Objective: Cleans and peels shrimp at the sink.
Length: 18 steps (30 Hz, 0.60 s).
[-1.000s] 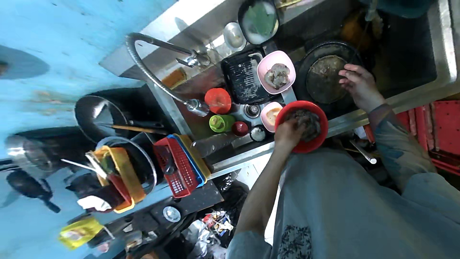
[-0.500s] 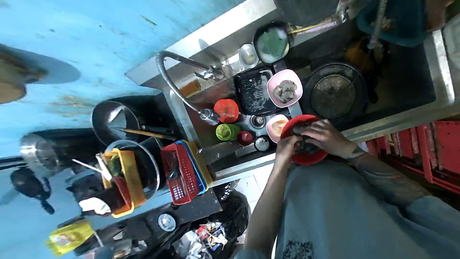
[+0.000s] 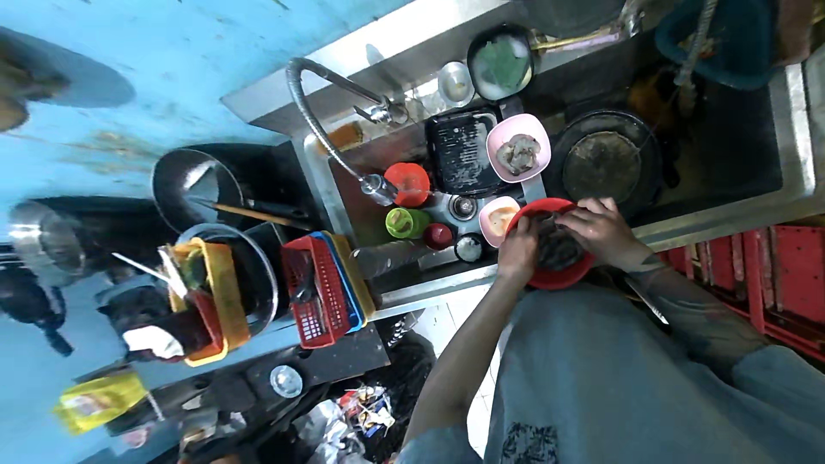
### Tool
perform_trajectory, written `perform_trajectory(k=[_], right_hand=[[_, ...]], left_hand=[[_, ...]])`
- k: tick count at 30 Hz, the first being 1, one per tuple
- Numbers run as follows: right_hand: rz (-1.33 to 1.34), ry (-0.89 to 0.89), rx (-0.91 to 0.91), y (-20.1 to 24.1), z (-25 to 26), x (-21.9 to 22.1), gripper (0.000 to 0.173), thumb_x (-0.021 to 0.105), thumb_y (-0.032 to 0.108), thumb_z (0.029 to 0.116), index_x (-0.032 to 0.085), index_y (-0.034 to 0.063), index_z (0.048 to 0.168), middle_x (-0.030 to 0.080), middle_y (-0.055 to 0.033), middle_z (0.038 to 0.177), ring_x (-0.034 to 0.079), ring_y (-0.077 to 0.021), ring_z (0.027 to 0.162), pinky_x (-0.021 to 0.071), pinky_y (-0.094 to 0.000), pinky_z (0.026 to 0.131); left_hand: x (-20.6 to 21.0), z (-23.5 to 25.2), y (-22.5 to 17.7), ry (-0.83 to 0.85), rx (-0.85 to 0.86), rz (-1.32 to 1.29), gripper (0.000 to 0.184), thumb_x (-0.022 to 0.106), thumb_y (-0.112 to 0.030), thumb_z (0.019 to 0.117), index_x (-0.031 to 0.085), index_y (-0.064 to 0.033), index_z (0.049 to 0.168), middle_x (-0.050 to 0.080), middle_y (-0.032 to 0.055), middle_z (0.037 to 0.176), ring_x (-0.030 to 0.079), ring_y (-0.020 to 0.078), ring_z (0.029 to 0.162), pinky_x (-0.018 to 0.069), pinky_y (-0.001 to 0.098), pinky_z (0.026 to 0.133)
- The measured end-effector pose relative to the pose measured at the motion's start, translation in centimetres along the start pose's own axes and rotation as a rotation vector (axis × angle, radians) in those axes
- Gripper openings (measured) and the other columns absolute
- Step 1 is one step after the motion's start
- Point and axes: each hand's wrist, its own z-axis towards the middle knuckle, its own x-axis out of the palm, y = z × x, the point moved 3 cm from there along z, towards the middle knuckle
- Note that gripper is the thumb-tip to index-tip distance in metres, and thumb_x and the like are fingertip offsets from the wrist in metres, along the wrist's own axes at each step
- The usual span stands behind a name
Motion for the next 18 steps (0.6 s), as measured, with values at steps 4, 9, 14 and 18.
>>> perform_trajectory(k=[4,9,14,18], right_hand=[[-0.006,0.032,0.009,0.7,0.4,0.0,0.030,0.060,0.023,0.1038,0.068,0.0240,0.133,0.068,0.0020,0.132,0.057,-0.0271,0.126,0.0440,-0.0529,0.101],[-0.017,0.080,0.013,1.5,0.9,-0.2,0.039,0.058,0.036,0.1051,0.060,0.0228,0.142,0.061,0.0015,0.144,0.052,-0.0294,0.133,0.0425,-0.0537,0.103],[0.014,0.093,-0.013,2.3,1.0,-0.9,0.034,0.054,0.037,0.1067,0.064,0.0208,0.135,0.069,-0.0020,0.125,0.056,-0.0288,0.126,0.0417,-0.0532,0.104],[0.081,0.106,-0.018,2.4,0.7,-0.2,0.029,0.054,0.036,0.1069,0.065,0.0164,0.125,0.070,-0.0049,0.113,0.060,-0.0291,0.116,0.0442,-0.0543,0.100]], left_hand=[[-0.5,0.3,0.2,-0.033,0.053,0.050,0.023,0.064,-0.016,0.0981,0.067,-0.0067,0.119,0.063,0.0145,0.123,0.069,0.0345,0.097,0.0608,0.0519,0.073],[-2.0,0.0,0.3,-0.061,0.116,-0.072,0.029,0.059,-0.030,0.1042,0.068,-0.0086,0.120,0.064,0.0125,0.123,0.069,0.0317,0.100,0.0609,0.0514,0.078],[-4.6,-1.6,0.1,-0.012,0.137,-0.285,0.035,0.051,-0.034,0.1082,0.066,-0.0078,0.125,0.065,0.0130,0.125,0.070,0.0290,0.101,0.0605,0.0510,0.085],[-4.1,-2.1,0.4,-0.022,0.121,-0.465,0.031,0.054,-0.030,0.1076,0.067,-0.0049,0.122,0.066,0.0135,0.119,0.069,0.0268,0.104,0.0584,0.0485,0.092]])
